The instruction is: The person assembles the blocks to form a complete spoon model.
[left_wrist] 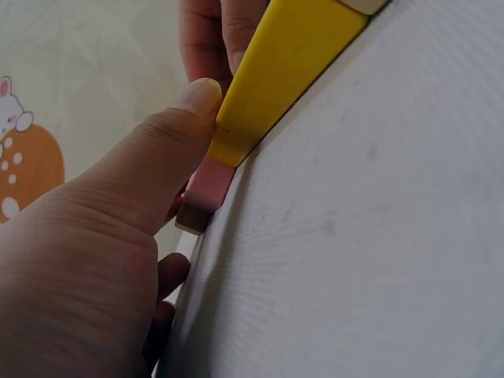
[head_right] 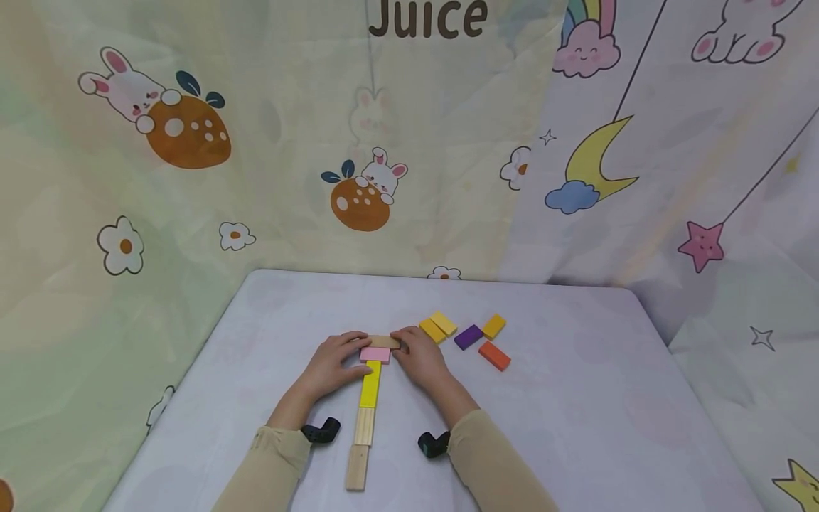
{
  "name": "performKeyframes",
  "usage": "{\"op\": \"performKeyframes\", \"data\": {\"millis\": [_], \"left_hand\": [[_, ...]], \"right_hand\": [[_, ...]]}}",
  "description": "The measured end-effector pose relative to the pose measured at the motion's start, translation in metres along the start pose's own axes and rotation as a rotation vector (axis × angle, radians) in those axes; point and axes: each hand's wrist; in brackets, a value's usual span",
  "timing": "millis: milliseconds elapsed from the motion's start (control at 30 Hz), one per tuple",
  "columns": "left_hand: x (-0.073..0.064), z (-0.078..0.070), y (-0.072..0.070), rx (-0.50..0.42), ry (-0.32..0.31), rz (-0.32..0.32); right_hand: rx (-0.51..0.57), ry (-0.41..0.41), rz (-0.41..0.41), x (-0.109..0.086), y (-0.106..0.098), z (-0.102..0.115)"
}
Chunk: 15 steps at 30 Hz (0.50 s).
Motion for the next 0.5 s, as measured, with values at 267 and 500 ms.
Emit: {"op": "performKeyframes", "data": {"millis": [267,500], "left_hand": [[0.0,0.0,0.0,-0.008,-0.003,0.0],[-0.001,-0.001,-0.001,-0.017,-0.001,-0.005]], "right_hand": [[0.048,0.008,-0.02,-0.009,-0.011,-0.009],[0.042,0.045,-0.133,-0.02,-0.024,-0.022]]}}
Point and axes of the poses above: each hand's wrist, its own x-axis towards the middle knuckle, its own y-axis out of the palm, z = x × y, and after that the axes turned 7 degrees about -x, right-handed
